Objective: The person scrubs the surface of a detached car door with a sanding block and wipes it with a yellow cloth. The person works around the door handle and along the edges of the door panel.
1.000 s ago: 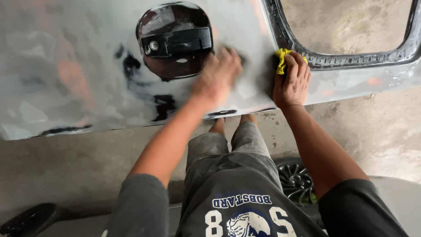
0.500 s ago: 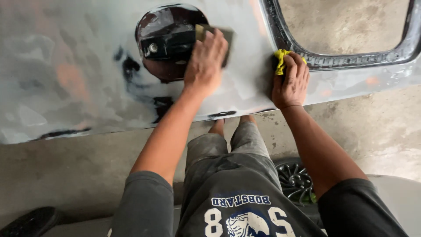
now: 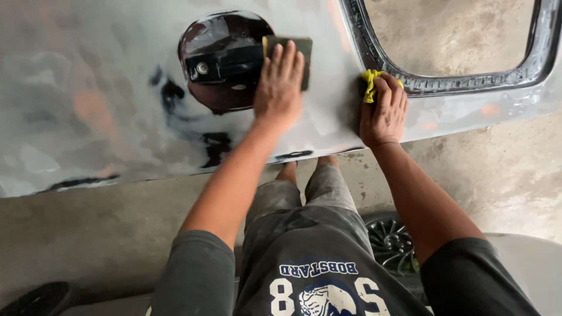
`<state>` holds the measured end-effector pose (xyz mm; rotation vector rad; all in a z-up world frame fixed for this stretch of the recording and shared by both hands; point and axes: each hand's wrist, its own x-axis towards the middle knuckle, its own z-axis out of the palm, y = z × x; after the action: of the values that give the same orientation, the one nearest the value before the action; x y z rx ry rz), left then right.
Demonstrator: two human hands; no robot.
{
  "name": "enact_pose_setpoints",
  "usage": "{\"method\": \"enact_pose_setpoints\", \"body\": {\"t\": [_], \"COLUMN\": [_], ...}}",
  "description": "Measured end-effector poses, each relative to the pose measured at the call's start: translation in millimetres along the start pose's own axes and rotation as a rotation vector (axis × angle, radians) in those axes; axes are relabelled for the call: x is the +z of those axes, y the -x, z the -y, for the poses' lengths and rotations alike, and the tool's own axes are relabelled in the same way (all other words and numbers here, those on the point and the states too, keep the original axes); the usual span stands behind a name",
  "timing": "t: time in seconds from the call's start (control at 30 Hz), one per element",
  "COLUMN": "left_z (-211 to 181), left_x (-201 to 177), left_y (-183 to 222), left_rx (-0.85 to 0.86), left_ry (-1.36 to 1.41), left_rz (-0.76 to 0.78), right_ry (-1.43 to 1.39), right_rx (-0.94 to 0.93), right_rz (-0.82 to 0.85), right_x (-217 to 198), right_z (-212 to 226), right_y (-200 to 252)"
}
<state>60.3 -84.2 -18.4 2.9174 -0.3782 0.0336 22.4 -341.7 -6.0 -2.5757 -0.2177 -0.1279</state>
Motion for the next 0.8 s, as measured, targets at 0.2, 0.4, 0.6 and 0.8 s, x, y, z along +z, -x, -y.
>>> {"method": "enact_pose_setpoints", "body": {"t": [0.2, 0.4, 0.6, 0.8], "left_z": [-74, -23, -77, -32], "left_x": [5, -39, -11, -30], "left_y": [78, 7, 74, 67], "left_rx": [0.315, -0.141, 0.192, 0.111], "left_ry": [0.247, 0.273, 0.020, 0.035], "left_rz": [0.350, 0.476, 0.312, 0.363], "right_ry": [-0.001, 0.016, 0.014, 0.013], "right_rx": [-0.013, 0.001, -0.008, -0.032], "right_rz": [-0.010, 0.008, -0.015, -0.014], "right_x": [0, 0, 3, 4], "right_z": [0, 2, -1, -2], "right_y": [-2, -1, -1, -3]}}
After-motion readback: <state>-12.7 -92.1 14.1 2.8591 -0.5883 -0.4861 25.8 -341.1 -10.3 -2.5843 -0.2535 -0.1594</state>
